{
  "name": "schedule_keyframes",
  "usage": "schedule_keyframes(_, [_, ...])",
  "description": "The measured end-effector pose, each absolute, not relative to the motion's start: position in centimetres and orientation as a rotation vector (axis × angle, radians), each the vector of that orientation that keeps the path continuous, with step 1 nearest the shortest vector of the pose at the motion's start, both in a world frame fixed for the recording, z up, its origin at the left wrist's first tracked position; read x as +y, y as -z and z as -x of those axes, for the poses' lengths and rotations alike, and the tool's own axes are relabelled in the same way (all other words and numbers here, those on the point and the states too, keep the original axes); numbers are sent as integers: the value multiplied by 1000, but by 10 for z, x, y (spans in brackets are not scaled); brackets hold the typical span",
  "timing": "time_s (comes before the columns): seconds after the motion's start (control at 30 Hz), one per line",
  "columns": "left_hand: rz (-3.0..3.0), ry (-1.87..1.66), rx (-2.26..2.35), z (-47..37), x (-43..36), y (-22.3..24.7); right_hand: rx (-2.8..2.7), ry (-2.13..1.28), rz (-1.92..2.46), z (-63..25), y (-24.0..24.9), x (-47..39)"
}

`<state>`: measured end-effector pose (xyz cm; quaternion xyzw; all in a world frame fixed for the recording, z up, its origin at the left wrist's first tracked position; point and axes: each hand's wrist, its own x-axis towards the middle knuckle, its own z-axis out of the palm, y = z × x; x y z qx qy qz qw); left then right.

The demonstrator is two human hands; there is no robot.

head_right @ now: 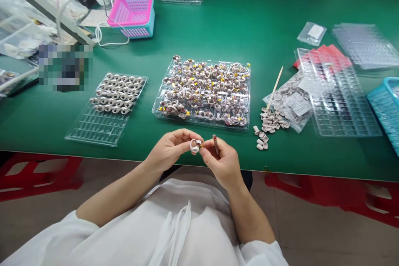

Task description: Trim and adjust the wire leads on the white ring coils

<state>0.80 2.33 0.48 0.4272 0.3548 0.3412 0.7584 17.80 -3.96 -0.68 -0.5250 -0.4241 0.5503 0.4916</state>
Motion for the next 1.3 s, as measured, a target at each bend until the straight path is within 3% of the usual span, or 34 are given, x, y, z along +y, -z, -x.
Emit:
schedule_keyframes(0.3, [-999,-770,829,-10,22,-10,-979,-1404,1311,-181,11,-40])
schedule_keyframes(0.9, [-942,-860,809,-7,22,7,-662,-1612,979,-164,25,-42])
schedule_keyframes(1.3, [-985,-941,726,-11,19,2,-584,-1503,947,-156,28,-46])
